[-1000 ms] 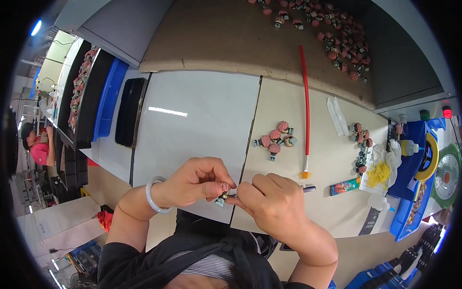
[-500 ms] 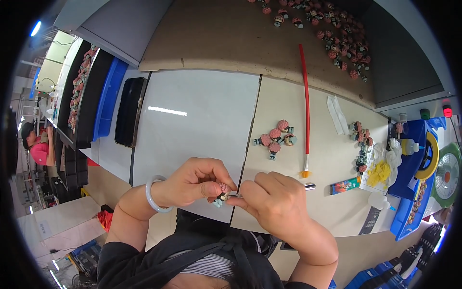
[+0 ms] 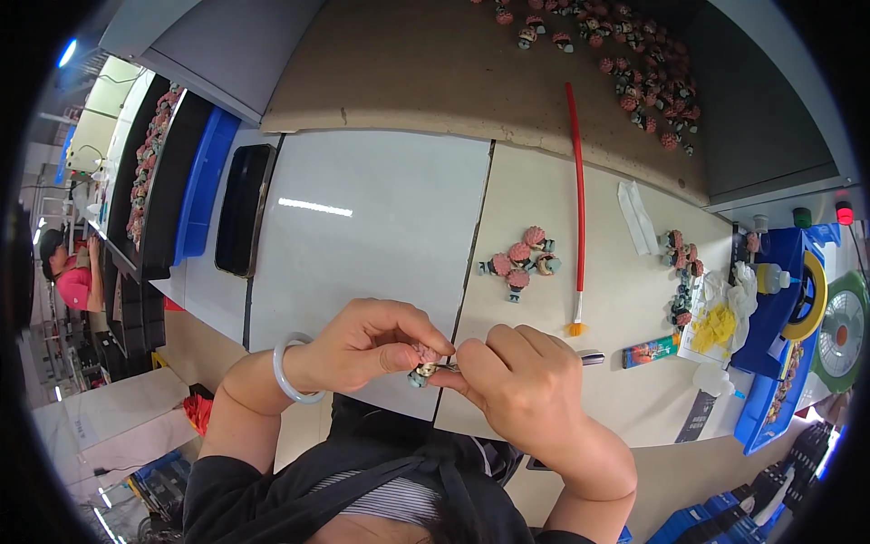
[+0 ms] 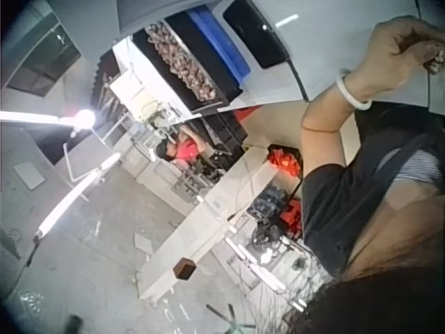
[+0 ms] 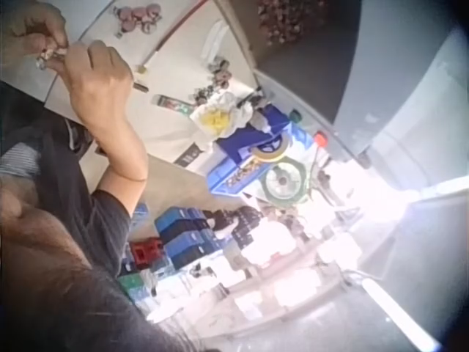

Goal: Applying paint to small details on toy figurines using a fine paintbrush.

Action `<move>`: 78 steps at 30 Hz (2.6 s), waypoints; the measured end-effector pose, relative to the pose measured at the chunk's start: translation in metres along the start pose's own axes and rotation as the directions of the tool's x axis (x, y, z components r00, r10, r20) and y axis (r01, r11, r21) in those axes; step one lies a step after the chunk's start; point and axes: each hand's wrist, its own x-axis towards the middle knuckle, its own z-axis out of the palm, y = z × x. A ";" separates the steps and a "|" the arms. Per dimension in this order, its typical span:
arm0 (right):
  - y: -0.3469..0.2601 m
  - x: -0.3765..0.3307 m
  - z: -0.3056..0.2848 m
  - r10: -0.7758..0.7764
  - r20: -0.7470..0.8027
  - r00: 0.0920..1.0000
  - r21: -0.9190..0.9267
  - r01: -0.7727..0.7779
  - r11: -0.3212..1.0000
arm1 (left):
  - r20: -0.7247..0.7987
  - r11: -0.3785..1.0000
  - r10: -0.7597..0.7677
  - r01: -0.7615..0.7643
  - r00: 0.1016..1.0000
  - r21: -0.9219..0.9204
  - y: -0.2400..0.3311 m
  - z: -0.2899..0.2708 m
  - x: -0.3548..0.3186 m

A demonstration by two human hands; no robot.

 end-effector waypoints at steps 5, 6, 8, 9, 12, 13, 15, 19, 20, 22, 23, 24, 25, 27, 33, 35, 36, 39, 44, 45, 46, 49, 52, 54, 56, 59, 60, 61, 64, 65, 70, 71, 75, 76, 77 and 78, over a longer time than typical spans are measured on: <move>-0.001 0.000 0.000 0.003 -0.007 1.000 -0.051 -0.004 0.999 | -0.038 0.999 -0.048 0.048 0.998 -0.006 0.003 0.001 0.000; -0.001 0.000 0.001 0.007 -0.009 1.000 -0.043 -0.008 0.999 | -0.059 0.997 -0.070 0.069 0.996 -0.020 0.003 0.001 0.000; -0.001 0.000 0.001 0.011 -0.011 1.000 -0.035 -0.012 0.999 | -0.062 0.997 -0.080 0.079 0.995 -0.010 0.004 0.001 0.000; -0.001 0.000 0.001 0.008 -0.007 1.000 -0.035 -0.009 0.999 | -0.064 0.996 -0.088 0.089 0.994 0.000 0.004 0.000 0.000; 0.000 -0.001 0.002 -0.003 0.011 1.000 -0.043 0.004 0.999 | -0.055 0.991 -0.128 0.126 0.990 -0.034 0.005 0.000 0.000; 0.000 -0.001 0.002 -0.012 0.026 1.000 -0.051 0.013 0.999 | -0.055 0.991 -0.129 0.127 0.990 -0.033 0.005 0.000 0.000; -0.002 -0.001 0.001 -0.008 0.020 1.000 -0.057 0.009 0.998 | -0.054 0.988 -0.150 0.148 0.987 -0.043 0.004 -0.001 0.000; 0.002 -0.001 0.000 -0.048 -0.013 0.999 -0.025 0.048 0.999 | -0.056 0.996 -0.090 0.089 0.994 -0.027 0.002 0.001 0.000; 0.004 -0.002 -0.001 -0.048 -0.015 0.999 -0.026 0.047 0.999 | -0.048 0.999 -0.036 0.035 0.998 -0.028 0.001 0.001 0.000; 0.008 -0.003 -0.005 0.147 -0.104 0.984 0.228 -0.120 0.966 | -0.038 0.999 0.024 -0.025 0.999 -0.029 0.001 0.001 0.002; 0.011 -0.005 -0.007 0.179 -0.102 0.979 0.300 -0.141 0.943 | -0.014 0.999 0.032 -0.032 0.999 -0.008 0.001 0.001 0.003; 0.010 -0.004 -0.009 0.180 -0.105 0.978 0.296 -0.142 0.945 | 0.013 0.999 0.039 -0.040 0.999 0.013 0.001 0.001 0.005; 0.007 -0.003 -0.011 0.244 -0.086 0.966 0.347 -0.200 0.916 | 0.018 0.999 0.041 -0.042 0.999 0.013 0.002 0.002 0.006; 0.009 -0.005 -0.011 0.300 -0.039 0.953 0.430 -0.255 0.866 | 0.008 0.999 -0.015 0.015 1.000 -0.034 0.002 0.004 0.006; 0.000 0.006 -0.009 0.220 0.163 0.962 0.509 -0.273 0.816 | -0.077 0.994 -0.034 0.025 0.996 -0.105 0.009 0.006 0.001; -0.006 0.006 -0.002 0.222 0.158 0.962 0.536 -0.272 0.799 | -0.100 0.999 0.021 -0.024 0.995 -0.032 0.012 0.002 -0.001; -0.005 0.005 -0.004 0.194 0.109 0.975 0.498 -0.223 0.838 | -0.116 0.998 0.063 -0.059 0.991 0.037 0.015 -0.003 -0.004; 0.006 -0.003 -0.008 0.207 0.016 0.978 0.473 -0.190 0.860 | -0.301 0.810 0.566 -0.448 0.768 0.379 0.046 -0.014 -0.019; -0.007 -0.010 -0.008 0.293 0.072 0.954 0.357 -0.299 0.885 | -0.322 0.314 0.947 0.165 0.020 0.935 0.130 -0.076 -0.095; -0.007 -0.011 -0.005 0.314 0.053 0.948 0.339 -0.313 0.887 | -0.379 0.363 0.925 0.207 0.042 0.909 0.139 -0.092 -0.106; -0.008 -0.011 -0.002 0.202 0.071 0.977 0.316 -0.214 0.924 | -0.376 0.349 0.926 0.324 0.023 0.880 0.149 -0.101 -0.114; -0.012 -0.009 -0.002 -0.021 0.197 0.980 0.228 -0.025 0.973 | -0.128 0.002 0.977 0.595 0.170 0.804 0.152 -0.090 -0.106; -0.003 -0.009 -0.004 -0.037 0.362 0.931 0.137 -0.014 0.990 | -0.258 0.177 0.783 0.196 0.566 0.965 0.116 -0.044 -0.033; 0.000 -0.009 -0.002 -0.055 0.433 0.900 0.118 0.004 0.993 | -0.085 0.180 0.628 -0.038 0.774 0.983 0.074 -0.036 0.016; 0.004 -0.009 0.004 -0.037 0.333 0.942 0.139 -0.010 0.990 | 0.034 0.159 0.556 -0.147 0.831 0.976 0.039 -0.024 0.063; 0.010 -0.007 0.005 -0.002 0.259 0.966 0.123 -0.031 0.992 | 0.119 0.270 0.427 -0.252 0.896 0.929 0.011 -0.009 0.117; 0.012 -0.007 0.005 0.013 0.212 0.977 0.116 -0.039 0.992 | 0.123 0.274 0.424 -0.257 0.897 0.927 0.003 -0.012 0.126; 0.011 -0.006 0.006 0.009 0.177 0.984 0.118 -0.030 0.993 | 0.119 0.409 0.302 -0.241 0.946 0.880 -0.004 -0.015 0.131; 0.013 -0.004 0.009 0.080 0.042 0.996 0.159 -0.085 0.984 | 0.040 0.686 0.175 -0.151 0.984 0.712 -0.005 -0.020 0.133; 0.013 -0.005 0.008 0.112 0.005 0.994 0.173 -0.111 0.979 | -0.054 0.809 0.165 -0.104 0.985 0.579 -0.002 -0.021 0.129; 0.010 -0.002 0.000 0.270 -0.211 0.939 0.388 -0.173 0.905 | -0.087 0.952 0.075 -0.045 0.993 0.303 0.024 -0.007 0.055; 0.006 0.000 -0.007 0.296 -0.029 0.955 0.511 -0.240 0.826 | -0.062 0.981 -0.010 0.021 0.998 0.193 0.023 -0.003 0.044; 0.004 -0.004 0.005 0.225 0.182 0.957 0.679 -0.288 0.676 | 0.019 0.995 -0.092 0.093 0.996 -0.036 0.011 0.002 0.024; 0.005 -0.004 0.007 0.203 0.185 0.962 0.686 -0.274 0.674 | 0.013 0.995 -0.094 0.094 0.995 -0.044 0.010 0.002 0.022; 0.001 -0.003 0.007 0.232 0.162 0.959 0.727 -0.274 0.630 | 0.027 0.993 -0.078 0.080 0.997 -0.090 0.010 0.004 0.019; 0.001 -0.004 0.006 0.236 0.168 0.957 0.724 -0.282 0.629 | 0.045 0.988 -0.060 0.066 0.997 -0.138 0.011 0.005 0.018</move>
